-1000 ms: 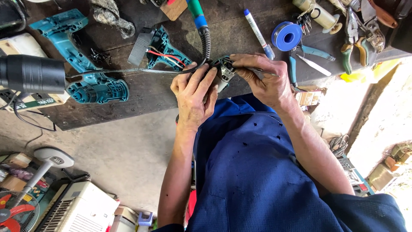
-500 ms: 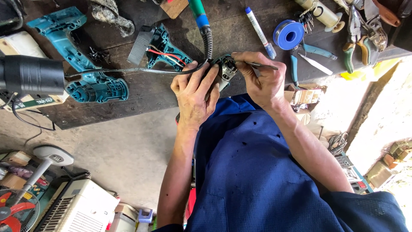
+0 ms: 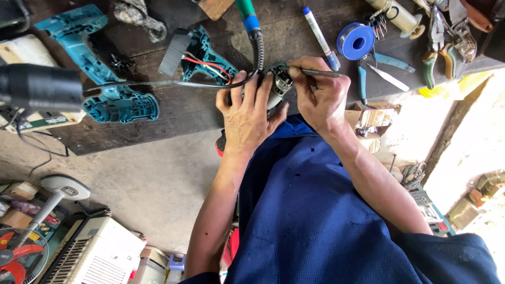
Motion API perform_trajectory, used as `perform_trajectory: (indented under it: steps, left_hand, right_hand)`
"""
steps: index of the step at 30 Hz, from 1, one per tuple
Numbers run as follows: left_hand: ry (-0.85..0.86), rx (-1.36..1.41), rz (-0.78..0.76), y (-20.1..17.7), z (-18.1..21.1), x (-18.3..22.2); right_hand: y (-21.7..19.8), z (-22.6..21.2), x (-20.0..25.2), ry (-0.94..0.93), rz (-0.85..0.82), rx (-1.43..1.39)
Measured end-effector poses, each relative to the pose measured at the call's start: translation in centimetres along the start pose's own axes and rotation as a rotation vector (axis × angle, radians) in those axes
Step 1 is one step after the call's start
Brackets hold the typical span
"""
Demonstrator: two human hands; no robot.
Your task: Disassembling and reassembling the internal motor and wiring components of a cordless power drill on a workbench.
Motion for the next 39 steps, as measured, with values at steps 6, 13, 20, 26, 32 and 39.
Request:
perform_trajectory:
  steps: [6, 13, 20, 26, 32, 39]
  left_hand:
    - [0.007, 0.147, 0.005, -0.3, -0.6, 0.6]
    - [-0.095, 0.169, 0.190, -2.6, -1.4, 3.4]
    - [-0.138, 0.160, 0.195, -1.4, -1.1, 5.0]
    - [-0.139, 0.084, 0.162, -0.1, -1.3, 5.0]
    - [-0.122, 0.220, 0.054, -2.2, -0.9, 3.5]
    - [-0.133, 0.233, 0.072, -1.8, -1.1, 4.0]
  right_hand:
    - [-0.6, -0.8, -0.4, -0.010, -0.063, 0.012]
    - [-1.4, -0.4, 0.5, 0.004, -0.047, -0.048]
    - [-1.2, -2.3, 0.4, -0.032, -0.072, -0.050]
    - [-1.2, 0.7, 1.0, -0.022, -0.127, -0.024]
    - [1.6, 1.5, -1.5, -0.229, -0.281, 0.329]
    - [3.0, 1.8, -2.8, -0.503, -0.495, 0.651]
Point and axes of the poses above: each hand's wrist, its own x-axis away from the middle knuckle, its own y-axis out of the palm, z = x × y, the point moved 4 cm from there along -x, towards the middle knuckle, and after that the axes turned 1 degree about y, right-handed, at the moved point
